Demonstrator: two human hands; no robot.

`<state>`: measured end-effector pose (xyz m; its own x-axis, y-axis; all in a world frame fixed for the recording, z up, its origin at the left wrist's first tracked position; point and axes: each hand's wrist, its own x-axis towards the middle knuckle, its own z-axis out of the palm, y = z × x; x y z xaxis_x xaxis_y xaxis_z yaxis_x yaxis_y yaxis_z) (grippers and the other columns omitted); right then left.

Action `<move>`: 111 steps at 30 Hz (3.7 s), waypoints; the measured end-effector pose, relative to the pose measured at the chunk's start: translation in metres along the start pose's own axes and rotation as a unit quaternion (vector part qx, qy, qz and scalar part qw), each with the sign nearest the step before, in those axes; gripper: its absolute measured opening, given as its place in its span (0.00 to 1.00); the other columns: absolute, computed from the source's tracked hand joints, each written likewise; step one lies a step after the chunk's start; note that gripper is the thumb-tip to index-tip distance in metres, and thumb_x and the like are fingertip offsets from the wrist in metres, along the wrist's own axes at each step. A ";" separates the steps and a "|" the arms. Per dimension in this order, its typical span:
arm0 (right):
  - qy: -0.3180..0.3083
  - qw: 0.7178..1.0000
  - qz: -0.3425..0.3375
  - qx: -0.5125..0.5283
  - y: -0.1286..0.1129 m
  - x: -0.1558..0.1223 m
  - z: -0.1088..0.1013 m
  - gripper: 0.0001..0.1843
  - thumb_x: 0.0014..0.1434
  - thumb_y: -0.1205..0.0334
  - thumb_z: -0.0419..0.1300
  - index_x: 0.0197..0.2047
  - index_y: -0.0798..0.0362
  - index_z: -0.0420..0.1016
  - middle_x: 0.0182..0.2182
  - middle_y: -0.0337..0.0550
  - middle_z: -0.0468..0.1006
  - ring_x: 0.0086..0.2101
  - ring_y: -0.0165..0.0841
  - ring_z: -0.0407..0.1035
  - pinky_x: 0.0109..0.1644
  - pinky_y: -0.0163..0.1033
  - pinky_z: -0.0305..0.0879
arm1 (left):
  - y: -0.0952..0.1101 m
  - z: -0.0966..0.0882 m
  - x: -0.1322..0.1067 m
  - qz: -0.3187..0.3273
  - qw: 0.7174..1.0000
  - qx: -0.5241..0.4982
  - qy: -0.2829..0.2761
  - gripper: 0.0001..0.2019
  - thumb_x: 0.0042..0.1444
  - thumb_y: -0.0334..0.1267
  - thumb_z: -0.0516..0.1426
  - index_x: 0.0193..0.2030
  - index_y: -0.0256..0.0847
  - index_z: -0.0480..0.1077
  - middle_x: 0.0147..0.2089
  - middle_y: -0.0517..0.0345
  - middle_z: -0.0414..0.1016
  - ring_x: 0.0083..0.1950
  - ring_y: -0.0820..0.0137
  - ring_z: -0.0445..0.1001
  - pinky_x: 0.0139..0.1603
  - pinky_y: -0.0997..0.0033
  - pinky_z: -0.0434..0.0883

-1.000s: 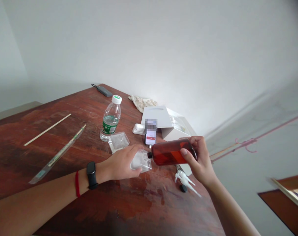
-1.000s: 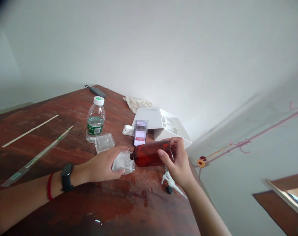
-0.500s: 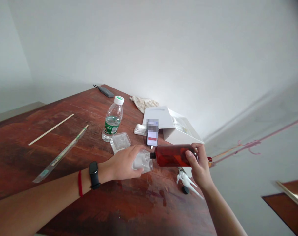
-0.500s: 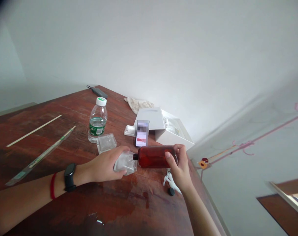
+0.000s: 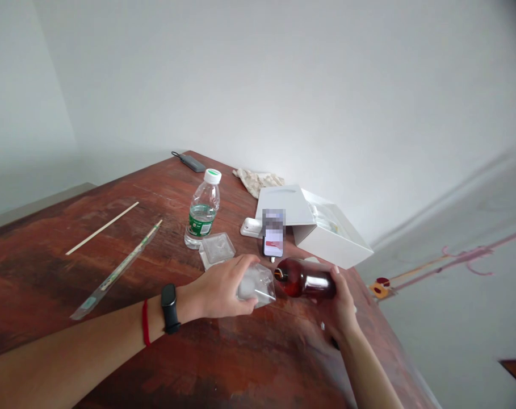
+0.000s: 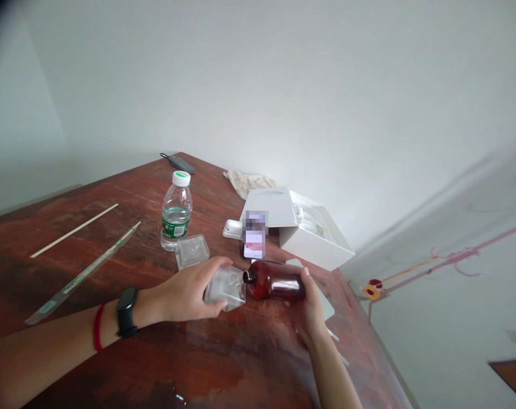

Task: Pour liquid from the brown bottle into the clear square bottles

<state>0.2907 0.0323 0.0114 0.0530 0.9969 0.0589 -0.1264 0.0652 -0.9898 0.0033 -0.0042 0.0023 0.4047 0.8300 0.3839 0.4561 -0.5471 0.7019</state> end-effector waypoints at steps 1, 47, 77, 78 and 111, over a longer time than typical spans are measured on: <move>0.031 0.999 0.024 0.033 0.001 -0.002 0.001 0.21 0.62 0.39 0.64 0.43 0.48 0.81 0.34 0.41 0.86 0.30 0.43 0.79 0.26 0.42 0.72 | 0.000 0.000 0.000 0.000 1.000 0.001 -0.001 0.33 0.55 0.39 0.65 0.66 0.41 0.62 0.62 0.43 0.77 0.60 0.50 0.79 0.62 0.50 0.75; 0.032 0.942 0.130 0.309 0.009 0.011 -0.017 0.40 0.69 0.28 0.38 0.50 0.51 0.77 0.35 0.53 0.85 0.21 0.34 0.64 0.22 0.37 0.61 | -0.004 -0.005 0.003 -0.021 0.996 0.072 -0.043 0.29 0.62 0.44 0.62 0.66 0.42 0.58 0.66 0.39 0.73 0.67 0.47 0.74 0.69 0.41 0.71; -0.014 0.946 0.099 0.307 0.017 0.014 -0.023 0.38 0.67 0.27 0.41 0.50 0.49 0.77 0.40 0.53 0.87 0.21 0.35 0.67 0.25 0.40 0.64 | -0.007 -0.003 0.000 -0.010 0.995 0.089 -0.039 0.30 0.64 0.44 0.61 0.69 0.39 0.57 0.67 0.36 0.72 0.67 0.46 0.74 0.69 0.40 0.70; -0.017 0.947 0.096 0.306 0.017 0.015 -0.024 0.37 0.67 0.27 0.42 0.50 0.48 0.77 0.40 0.53 0.87 0.21 0.35 0.67 0.25 0.40 0.64 | -0.007 -0.003 0.000 -0.010 0.995 0.089 -0.040 0.31 0.64 0.44 0.61 0.69 0.39 0.57 0.67 0.36 0.72 0.68 0.46 0.74 0.69 0.40 0.70; 0.002 0.943 0.102 0.318 0.009 0.012 -0.016 0.31 0.71 0.34 0.47 0.50 0.51 0.78 0.33 0.49 0.85 0.22 0.34 0.70 0.23 0.38 0.70 | -0.006 -0.005 0.000 -0.015 0.995 0.085 -0.051 0.31 0.65 0.44 0.60 0.70 0.40 0.54 0.67 0.37 0.70 0.68 0.47 0.72 0.70 0.39 0.69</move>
<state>0.3061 0.0444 0.0010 -0.0331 0.9916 -0.1254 -0.7025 -0.1123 -0.7027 -0.0028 -0.0005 0.0012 0.4634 0.8359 0.2941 0.5933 -0.5392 0.5977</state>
